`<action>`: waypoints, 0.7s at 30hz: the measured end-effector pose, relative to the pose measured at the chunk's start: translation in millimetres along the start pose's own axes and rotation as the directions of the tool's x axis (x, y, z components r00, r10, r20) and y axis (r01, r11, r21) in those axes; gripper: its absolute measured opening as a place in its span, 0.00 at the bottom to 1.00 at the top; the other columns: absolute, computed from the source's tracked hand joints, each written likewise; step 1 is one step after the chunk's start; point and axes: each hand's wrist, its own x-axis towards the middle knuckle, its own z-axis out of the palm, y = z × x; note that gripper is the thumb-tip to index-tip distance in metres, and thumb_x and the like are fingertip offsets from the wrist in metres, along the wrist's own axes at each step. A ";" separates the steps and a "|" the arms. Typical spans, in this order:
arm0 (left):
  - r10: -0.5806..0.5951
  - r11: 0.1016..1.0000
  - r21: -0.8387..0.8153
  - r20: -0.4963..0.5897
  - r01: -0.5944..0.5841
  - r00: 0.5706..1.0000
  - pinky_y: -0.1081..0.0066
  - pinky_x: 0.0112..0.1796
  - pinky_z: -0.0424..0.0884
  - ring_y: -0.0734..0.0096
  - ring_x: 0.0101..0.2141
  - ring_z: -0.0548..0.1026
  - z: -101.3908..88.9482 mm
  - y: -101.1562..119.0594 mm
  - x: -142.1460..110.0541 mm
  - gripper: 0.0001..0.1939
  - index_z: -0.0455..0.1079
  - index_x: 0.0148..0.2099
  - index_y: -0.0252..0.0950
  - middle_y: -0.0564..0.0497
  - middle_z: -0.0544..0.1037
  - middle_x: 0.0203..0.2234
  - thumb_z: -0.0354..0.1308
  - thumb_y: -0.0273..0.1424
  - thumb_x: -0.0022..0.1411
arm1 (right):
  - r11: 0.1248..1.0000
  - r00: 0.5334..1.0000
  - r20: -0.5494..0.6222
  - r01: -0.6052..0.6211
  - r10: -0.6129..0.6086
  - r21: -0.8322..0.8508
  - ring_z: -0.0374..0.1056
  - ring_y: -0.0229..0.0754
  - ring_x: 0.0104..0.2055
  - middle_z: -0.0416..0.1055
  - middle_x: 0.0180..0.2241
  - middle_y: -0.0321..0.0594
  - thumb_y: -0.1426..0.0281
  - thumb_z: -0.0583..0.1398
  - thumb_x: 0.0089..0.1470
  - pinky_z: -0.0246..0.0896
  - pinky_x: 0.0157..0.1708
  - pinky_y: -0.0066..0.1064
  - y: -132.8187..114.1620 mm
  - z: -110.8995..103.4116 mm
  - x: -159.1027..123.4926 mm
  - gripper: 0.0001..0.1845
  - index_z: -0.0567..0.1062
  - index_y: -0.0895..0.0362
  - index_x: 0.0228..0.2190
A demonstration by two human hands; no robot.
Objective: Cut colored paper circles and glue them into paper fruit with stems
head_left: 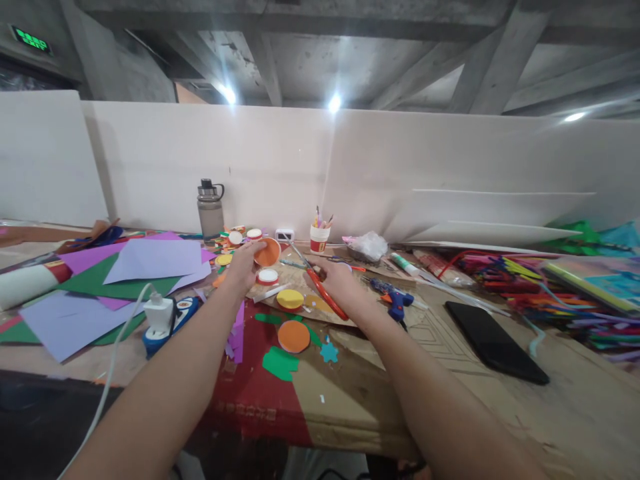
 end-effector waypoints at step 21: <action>-0.064 0.990 -0.117 0.090 0.075 0.994 0.75 0.29 0.72 0.71 0.27 0.77 9.7 11.2 -13.6 0.09 0.74 0.31 0.31 0.49 0.79 0.26 0.65 0.22 0.42 | 0.755 0.988 0.062 0.148 -0.141 -0.639 0.71 0.49 0.46 0.75 0.46 0.44 0.68 0.53 0.55 0.62 0.41 0.33 7.3 -1.1 0.2 0.24 0.69 0.50 0.54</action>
